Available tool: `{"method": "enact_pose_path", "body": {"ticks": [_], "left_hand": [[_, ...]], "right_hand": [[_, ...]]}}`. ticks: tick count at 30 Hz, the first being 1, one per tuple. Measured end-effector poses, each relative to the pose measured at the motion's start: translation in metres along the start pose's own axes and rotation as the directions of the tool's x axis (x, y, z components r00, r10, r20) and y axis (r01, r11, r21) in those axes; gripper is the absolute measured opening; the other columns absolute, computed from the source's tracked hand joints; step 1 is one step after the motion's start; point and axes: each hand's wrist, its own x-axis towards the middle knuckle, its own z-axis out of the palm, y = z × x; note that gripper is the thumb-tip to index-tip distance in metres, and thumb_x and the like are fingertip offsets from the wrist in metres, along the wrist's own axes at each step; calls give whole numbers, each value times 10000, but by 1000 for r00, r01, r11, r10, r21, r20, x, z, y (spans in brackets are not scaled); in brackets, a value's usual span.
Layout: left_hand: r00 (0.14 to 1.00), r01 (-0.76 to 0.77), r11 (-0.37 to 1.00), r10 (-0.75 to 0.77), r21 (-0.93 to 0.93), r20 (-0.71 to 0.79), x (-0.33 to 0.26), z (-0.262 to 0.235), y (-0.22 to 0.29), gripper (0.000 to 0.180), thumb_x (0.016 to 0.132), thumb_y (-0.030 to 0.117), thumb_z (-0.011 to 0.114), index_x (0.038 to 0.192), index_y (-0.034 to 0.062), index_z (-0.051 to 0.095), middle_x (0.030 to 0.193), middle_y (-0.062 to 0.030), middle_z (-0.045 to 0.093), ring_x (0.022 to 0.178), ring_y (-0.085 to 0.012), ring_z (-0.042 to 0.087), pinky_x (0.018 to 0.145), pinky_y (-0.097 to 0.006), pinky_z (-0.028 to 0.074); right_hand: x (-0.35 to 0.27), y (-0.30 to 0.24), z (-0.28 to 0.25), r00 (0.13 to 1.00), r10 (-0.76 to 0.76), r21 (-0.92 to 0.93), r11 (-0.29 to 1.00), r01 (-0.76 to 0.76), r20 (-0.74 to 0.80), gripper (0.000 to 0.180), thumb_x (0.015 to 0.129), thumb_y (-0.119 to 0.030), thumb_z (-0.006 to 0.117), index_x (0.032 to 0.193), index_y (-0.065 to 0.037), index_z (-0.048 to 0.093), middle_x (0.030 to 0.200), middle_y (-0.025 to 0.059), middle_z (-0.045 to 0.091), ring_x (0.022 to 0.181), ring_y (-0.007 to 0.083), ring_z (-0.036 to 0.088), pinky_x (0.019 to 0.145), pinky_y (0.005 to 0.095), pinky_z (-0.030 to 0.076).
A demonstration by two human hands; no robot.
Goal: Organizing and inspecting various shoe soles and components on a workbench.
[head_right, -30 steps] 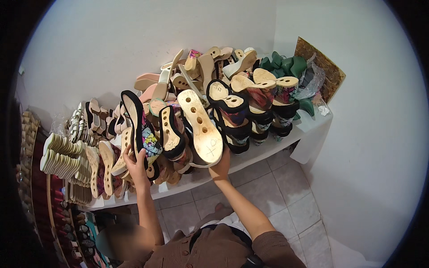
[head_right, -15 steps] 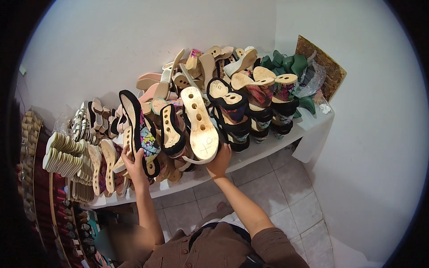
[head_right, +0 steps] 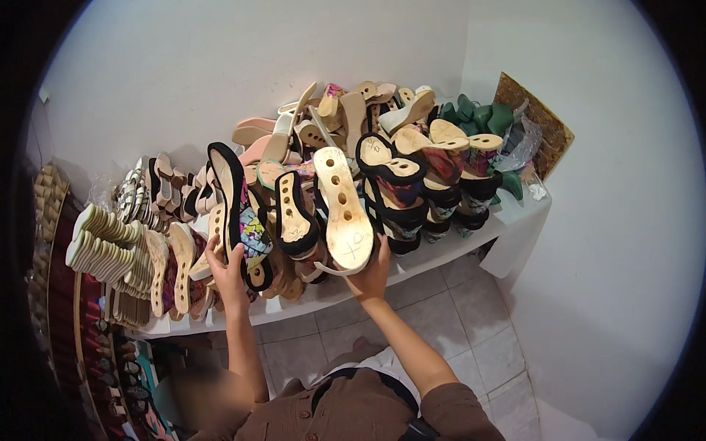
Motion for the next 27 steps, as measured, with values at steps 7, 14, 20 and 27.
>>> {"method": "enact_pose_path", "body": {"ticks": [7, 14, 20, 27], "left_hand": [[1000, -24, 1000, 24, 0, 17, 5, -9, -12, 551, 789, 113, 630, 1237, -8, 333, 1048, -124, 473, 929, -165, 484, 804, -271, 404], [1000, -18, 1000, 18, 15, 6, 8, -15, -19, 562, 765, 128, 647, 1220, -16, 349, 1053, -143, 473, 969, -192, 464, 846, -302, 385], [1000, 4, 1000, -4, -18, 5, 10, -20, -23, 566, 754, 125, 650, 1213, -22, 353, 1084, -148, 454, 984, -196, 458, 866, -306, 373], [999, 25, 999, -24, -26, 31, 11, -23, -20, 582, 749, 132, 660, 1218, -2, 343, 1054, -133, 457, 931, -182, 487, 818, -293, 407]], "right_hand": [[-4, -16, -20, 925, -351, -7, 935, 354, -148, 1007, 559, -295, 830, 1348, -229, 207, 1330, 275, 243, 1210, 434, 320, 951, 506, 335], [1, -26, -12, 956, -266, -9, 964, 267, -125, 693, 644, -202, 773, 1231, -153, 409, 1302, 266, 294, 1202, 428, 331, 949, 482, 337], [2, -47, -5, 966, -124, 13, 991, 130, -229, 499, 687, -108, 709, 1101, -61, 434, 1282, 234, 340, 1180, 375, 359, 963, 451, 310], [3, -42, -5, 963, -179, -33, 984, 176, -199, 384, 660, -72, 724, 916, -63, 439, 1254, 221, 380, 1153, 353, 397, 950, 435, 323]]}}
